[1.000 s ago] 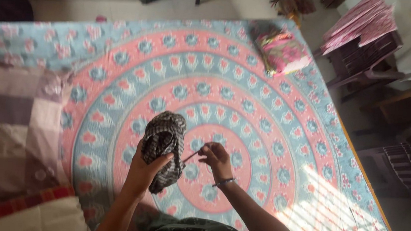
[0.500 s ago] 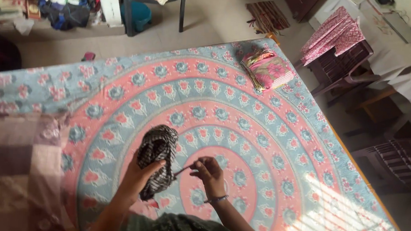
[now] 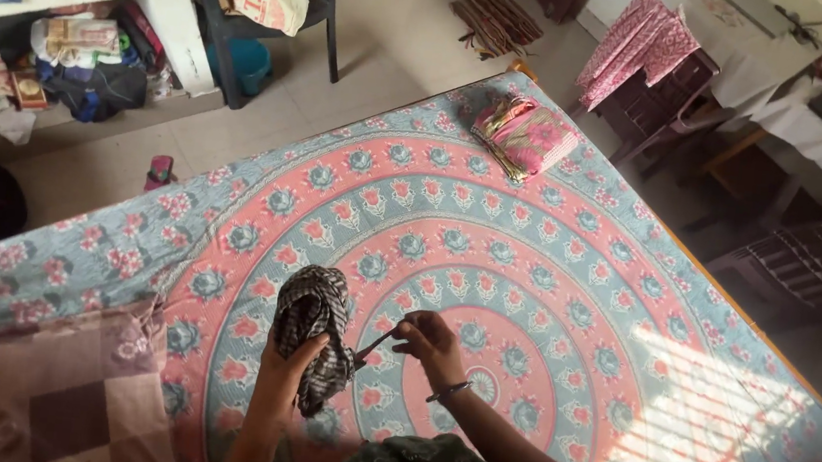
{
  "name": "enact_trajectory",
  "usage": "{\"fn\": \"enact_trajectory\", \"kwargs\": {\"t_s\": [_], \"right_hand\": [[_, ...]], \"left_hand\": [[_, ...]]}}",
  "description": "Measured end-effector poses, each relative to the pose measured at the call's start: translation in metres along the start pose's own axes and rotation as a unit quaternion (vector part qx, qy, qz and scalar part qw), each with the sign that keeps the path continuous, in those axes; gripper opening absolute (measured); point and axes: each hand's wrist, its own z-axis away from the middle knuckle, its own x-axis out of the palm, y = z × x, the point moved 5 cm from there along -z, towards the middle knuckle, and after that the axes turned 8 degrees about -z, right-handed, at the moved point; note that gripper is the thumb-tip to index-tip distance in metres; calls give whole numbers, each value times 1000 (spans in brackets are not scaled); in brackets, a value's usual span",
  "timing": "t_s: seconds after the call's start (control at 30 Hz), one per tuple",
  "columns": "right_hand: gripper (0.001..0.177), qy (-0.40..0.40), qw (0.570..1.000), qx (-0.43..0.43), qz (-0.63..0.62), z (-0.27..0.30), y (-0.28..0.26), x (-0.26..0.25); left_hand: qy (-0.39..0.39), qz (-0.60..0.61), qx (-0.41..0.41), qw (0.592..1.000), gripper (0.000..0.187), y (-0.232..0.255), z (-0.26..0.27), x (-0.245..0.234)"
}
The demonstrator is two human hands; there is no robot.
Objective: Using a cloth to wipe down and clean the wooden headboard of a bed.
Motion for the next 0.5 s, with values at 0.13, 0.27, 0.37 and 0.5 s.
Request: {"fn": "enact_trajectory", "kwargs": {"t_s": [0.13,0.27,0.37,0.5], "right_hand": [[23,21,1000,-11,-20,-15,-6,-14],[20,41,997,-43,-50,-37,-24,-43],[20,55,996,-45,-54,-66,-33,-76],[20,62,995,-54,-53,-115,-61,-110]], "left_hand": [[20,-41,-49,998,83,-22,-16,-5],[7,45,37,998,78,-8,-27,17],[4,62,58,996,75,1,-37,40],[8,94,58,994,72,11,-70,81]]}}
